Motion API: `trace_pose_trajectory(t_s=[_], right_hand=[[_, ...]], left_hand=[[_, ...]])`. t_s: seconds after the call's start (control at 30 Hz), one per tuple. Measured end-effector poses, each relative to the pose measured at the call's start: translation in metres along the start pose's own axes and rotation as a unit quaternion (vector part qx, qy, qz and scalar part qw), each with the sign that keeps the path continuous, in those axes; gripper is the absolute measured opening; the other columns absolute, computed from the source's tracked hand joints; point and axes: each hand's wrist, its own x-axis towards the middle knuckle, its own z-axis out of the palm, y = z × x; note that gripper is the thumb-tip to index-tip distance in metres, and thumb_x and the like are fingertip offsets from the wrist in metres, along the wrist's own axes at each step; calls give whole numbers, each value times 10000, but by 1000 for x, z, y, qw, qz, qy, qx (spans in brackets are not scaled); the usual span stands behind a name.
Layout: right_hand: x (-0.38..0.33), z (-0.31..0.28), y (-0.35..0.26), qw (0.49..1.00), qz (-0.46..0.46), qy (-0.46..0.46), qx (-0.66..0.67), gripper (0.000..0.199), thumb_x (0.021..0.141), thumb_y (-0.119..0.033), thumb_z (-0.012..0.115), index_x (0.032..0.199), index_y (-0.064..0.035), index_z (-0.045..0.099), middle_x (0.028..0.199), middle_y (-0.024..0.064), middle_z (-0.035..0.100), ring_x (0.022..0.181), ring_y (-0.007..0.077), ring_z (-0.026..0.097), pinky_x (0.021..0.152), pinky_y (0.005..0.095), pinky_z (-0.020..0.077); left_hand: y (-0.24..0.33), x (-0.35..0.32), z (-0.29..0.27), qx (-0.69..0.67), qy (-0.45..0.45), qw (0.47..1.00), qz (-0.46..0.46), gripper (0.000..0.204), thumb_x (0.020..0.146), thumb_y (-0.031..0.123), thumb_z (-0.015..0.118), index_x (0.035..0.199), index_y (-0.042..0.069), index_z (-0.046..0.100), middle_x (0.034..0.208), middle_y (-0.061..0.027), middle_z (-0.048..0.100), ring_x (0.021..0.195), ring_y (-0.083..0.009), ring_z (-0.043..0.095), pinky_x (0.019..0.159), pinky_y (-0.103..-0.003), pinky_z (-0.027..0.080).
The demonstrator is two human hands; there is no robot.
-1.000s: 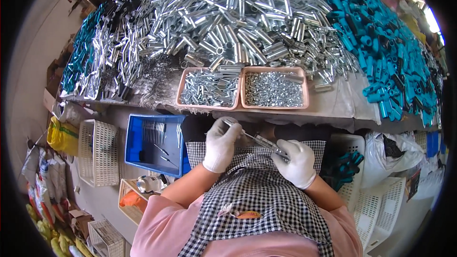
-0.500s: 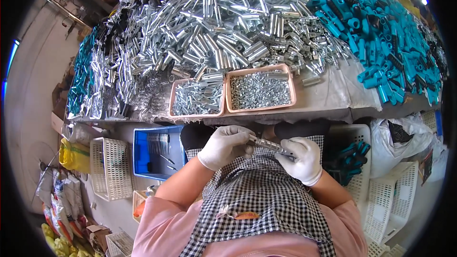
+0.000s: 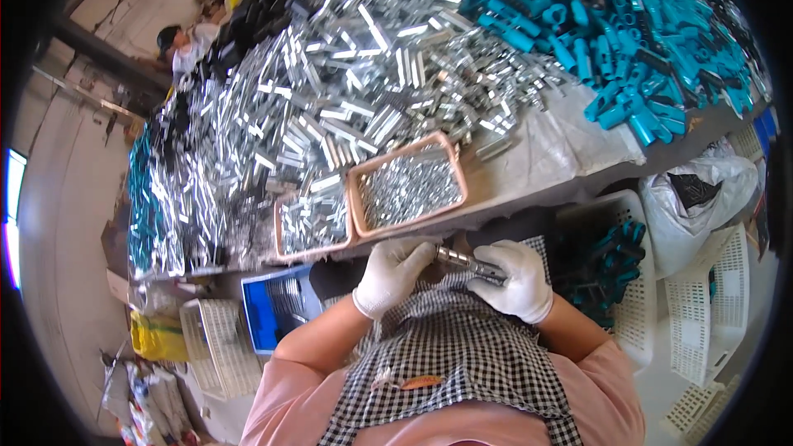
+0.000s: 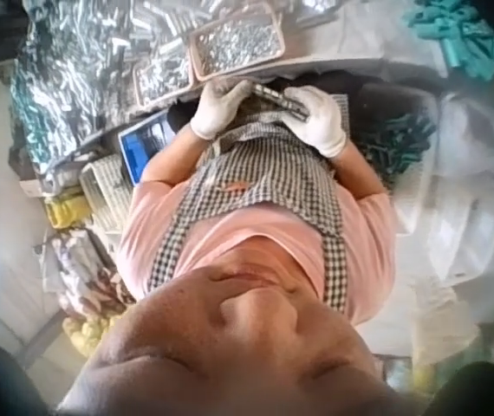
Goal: Assembling metal tube components into plastic handles and securing them with screws using a power screwdriver.
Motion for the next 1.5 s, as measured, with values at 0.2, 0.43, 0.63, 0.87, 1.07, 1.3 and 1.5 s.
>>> trace_pose_trajectory(t_s=[0.2, 0.43, 0.63, 0.87, 1.07, 1.3, 1.5], right_hand=[[-9, -15, 28, 996, 38, 77, -4, 352, 641, -122, 847, 947, -39, 696, 811, 126, 663, 691, 320, 659, 603, 380, 528], [-23, -64, 53, 969, 125, 212, -32, 363, 623, -81, 837, 946, 8, 699, 817, 150, 665, 715, 299, 664, 647, 351, 530], [-28, -86, 58, 935, 232, 266, -22, 315, 655, -34, 772, 947, 39, 679, 824, 123, 648, 731, 236, 635, 706, 324, 515], [-44, -85, 45, 875, 308, 360, 102, 302, 737, -26, 677, 1010, 92, 626, 845, 14, 564, 719, 101, 507, 656, 255, 434], [-46, -91, 42, 899, 307, 295, 101, 305, 706, -4, 678, 995, 83, 639, 811, 22, 562, 666, 90, 487, 615, 253, 429], [-32, -63, 50, 935, 251, 239, 77, 235, 722, 11, 662, 943, 91, 653, 761, 24, 562, 673, 98, 504, 615, 259, 428], [-23, -48, 23, 947, 233, 198, 102, 298, 693, -6, 735, 973, 78, 680, 835, 75, 664, 725, 138, 592, 705, 286, 492]], left_hand=[[36, 41, 28, 130, -50, 990, 35, 286, 1015, 159, 518, 1001, -52, 711, 776, -72, 721, 679, -98, 657, 627, -249, 522], [79, 137, 84, 303, -125, 921, 209, 376, 934, 326, 593, 802, -16, 676, 719, -200, 643, 688, -340, 667, 657, -417, 519], [125, 238, 188, 388, -56, 827, 403, 573, 817, 467, 708, 1209, 58, 621, 1135, -230, 657, 1035, -392, 646, 901, -451, 507], [89, 322, 274, 554, -83, 781, 276, 565, 817, 332, 672, 1288, 46, 549, 1244, -302, 568, 1125, -454, 587, 966, -512, 477], [107, 240, 174, 564, -108, 785, 233, 535, 773, 247, 640, 1296, 142, 591, 1123, -246, 636, 1024, -398, 649, 817, -490, 545], [75, 217, 98, 624, -18, 759, 184, 564, 820, 471, 725, 1274, 163, 594, 1145, -233, 598, 1009, -375, 650, 794, -461, 560], [78, 182, 52, 434, 80, 863, 247, 403, 856, 70, 622, 1251, 94, 545, 1055, -235, 601, 973, -380, 675, 819, -459, 562]])
